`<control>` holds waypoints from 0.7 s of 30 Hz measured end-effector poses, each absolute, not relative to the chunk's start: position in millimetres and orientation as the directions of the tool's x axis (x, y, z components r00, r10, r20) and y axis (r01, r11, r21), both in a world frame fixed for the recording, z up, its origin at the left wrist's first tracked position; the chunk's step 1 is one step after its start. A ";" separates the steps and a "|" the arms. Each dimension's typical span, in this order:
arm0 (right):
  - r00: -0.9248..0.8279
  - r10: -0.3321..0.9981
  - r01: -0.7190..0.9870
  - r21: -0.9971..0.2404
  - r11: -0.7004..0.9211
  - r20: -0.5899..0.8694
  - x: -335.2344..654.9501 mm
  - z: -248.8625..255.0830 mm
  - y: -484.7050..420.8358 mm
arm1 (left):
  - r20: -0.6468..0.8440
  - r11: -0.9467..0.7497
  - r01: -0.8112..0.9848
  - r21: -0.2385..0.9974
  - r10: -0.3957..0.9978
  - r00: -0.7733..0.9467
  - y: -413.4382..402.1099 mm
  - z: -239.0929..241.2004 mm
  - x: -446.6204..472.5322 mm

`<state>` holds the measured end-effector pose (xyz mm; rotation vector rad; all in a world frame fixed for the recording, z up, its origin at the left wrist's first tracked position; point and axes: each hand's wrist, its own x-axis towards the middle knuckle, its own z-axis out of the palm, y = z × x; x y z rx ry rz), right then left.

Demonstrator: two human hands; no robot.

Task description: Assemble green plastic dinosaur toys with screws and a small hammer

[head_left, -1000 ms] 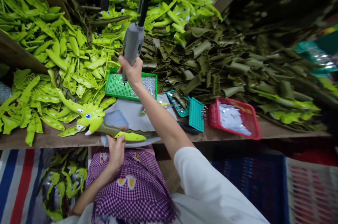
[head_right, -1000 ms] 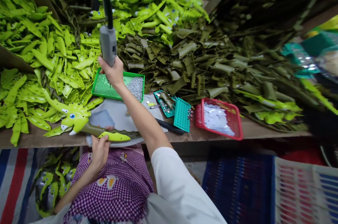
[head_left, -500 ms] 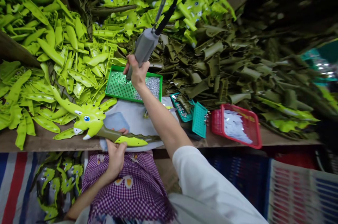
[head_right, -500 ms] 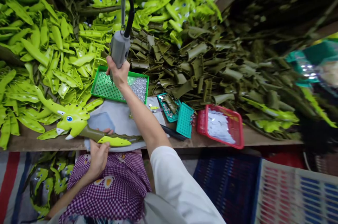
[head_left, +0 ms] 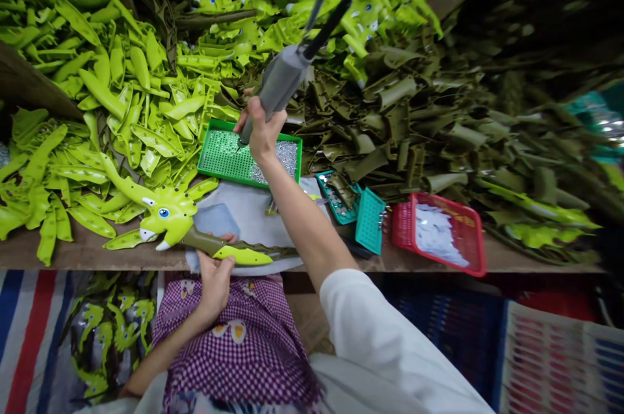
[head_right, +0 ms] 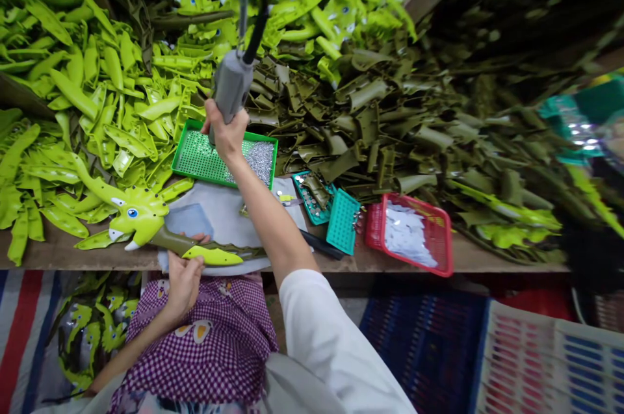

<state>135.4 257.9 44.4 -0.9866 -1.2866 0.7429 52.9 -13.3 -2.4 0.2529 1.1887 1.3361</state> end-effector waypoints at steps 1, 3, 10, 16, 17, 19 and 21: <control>0.193 0.885 0.067 -0.905 0.419 0.424 140.0 51.4 251.4 | -0.510 0.298 -0.606 0.737 0.834 -0.210 -13.3 -2.3 52.9; 0.230 0.869 0.026 -0.895 0.444 0.438 150.6 63.8 226.0 | -0.504 0.290 -0.608 0.739 0.837 -0.215 -13.5 -2.4 53.2; -0.186 0.905 -0.280 -0.904 0.324 0.382 150.3 56.9 69.9 | -0.443 0.246 -0.534 0.809 0.851 -0.280 -13.6 -6.8 56.3; -0.409 0.874 -0.348 -0.930 0.115 0.261 131.7 50.3 44.1 | -0.367 0.139 -0.557 0.819 0.873 -0.321 -12.6 -7.3 58.1; -0.418 0.872 -0.340 -0.934 0.108 0.253 130.1 49.6 45.5 | -0.362 0.129 -0.562 0.817 0.874 -0.325 -12.8 -7.3 58.3; -0.422 0.878 -0.311 -0.946 0.095 0.226 127.2 45.9 46.9 | -0.365 0.135 -0.555 0.821 0.872 -0.327 -13.5 -7.9 58.7; -0.417 0.888 -0.245 -0.965 0.095 0.193 124.6 40.8 46.5 | -0.363 0.141 -0.542 0.828 0.872 -0.327 -13.8 -9.5 59.0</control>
